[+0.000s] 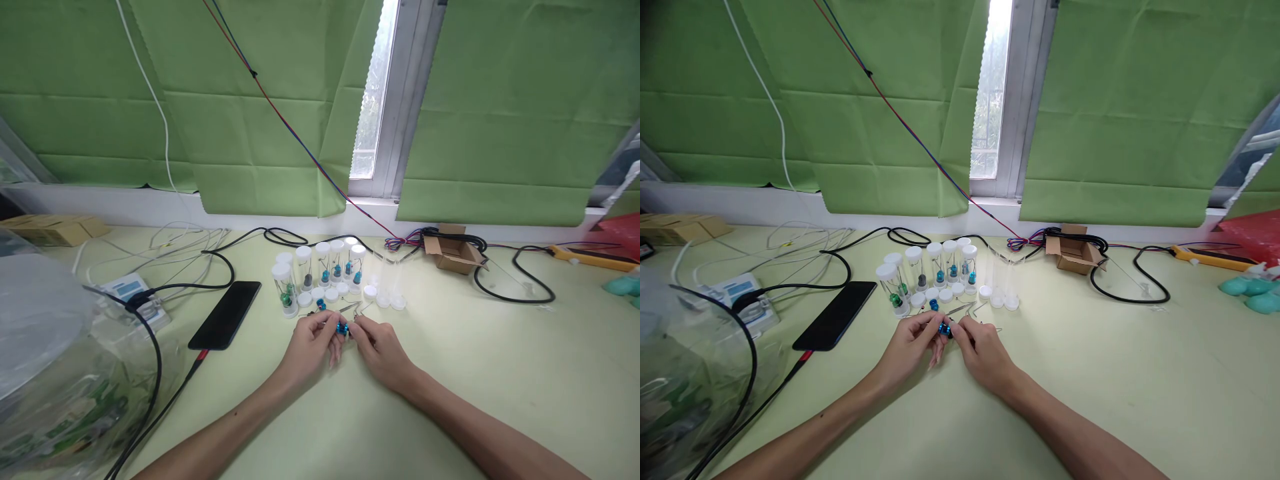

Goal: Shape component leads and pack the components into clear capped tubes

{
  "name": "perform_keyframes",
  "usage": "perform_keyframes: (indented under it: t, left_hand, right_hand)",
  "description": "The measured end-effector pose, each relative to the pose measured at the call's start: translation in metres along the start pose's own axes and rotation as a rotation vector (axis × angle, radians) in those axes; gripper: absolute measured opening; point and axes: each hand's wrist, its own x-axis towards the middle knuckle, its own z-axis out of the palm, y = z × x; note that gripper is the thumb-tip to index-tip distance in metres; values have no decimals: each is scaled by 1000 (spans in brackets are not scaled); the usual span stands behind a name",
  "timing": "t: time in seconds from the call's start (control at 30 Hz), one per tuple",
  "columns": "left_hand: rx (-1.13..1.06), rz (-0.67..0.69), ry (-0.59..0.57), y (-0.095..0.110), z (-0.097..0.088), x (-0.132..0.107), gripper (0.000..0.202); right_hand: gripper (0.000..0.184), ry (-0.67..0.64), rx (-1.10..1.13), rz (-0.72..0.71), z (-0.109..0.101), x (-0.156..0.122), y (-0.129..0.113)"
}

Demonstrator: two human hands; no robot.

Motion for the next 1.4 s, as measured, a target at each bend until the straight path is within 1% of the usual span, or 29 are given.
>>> perform_keyframes:
  t: [0.17,0.33,0.43,0.53,0.63,0.8,1.07,1.27,1.4]
  left_hand:
    - [1,-8,-10,0,2,-1,35]
    - [-5,-19,25,-1,3,0,37]
    - [-16,-19,57,-2,3,2,38]
    - [-41,-13,81,-4,1,4,37]
    - [-39,-7,91,-6,0,5,35]
    - [-39,-7,64,-4,1,4,34]
    - [-40,-11,28,-5,1,2,33]
    - [-17,-6,-5,-4,1,2,34]
    - [-9,0,-15,-5,2,2,33]
  right_hand:
    - [40,-6,-27,3,1,0,1]
    - [41,34,-44,11,1,0,1]
    - [32,49,-15,46,1,-1,0]
    - [22,20,30,64,0,-2,-2]
    - [18,-9,55,42,-1,-2,-3]
    - [16,-28,61,44,0,-2,-2]
    - [22,-31,53,37,-1,0,-3]
    - [36,6,7,-2,1,0,0]
    - [38,6,-16,-4,2,0,2]
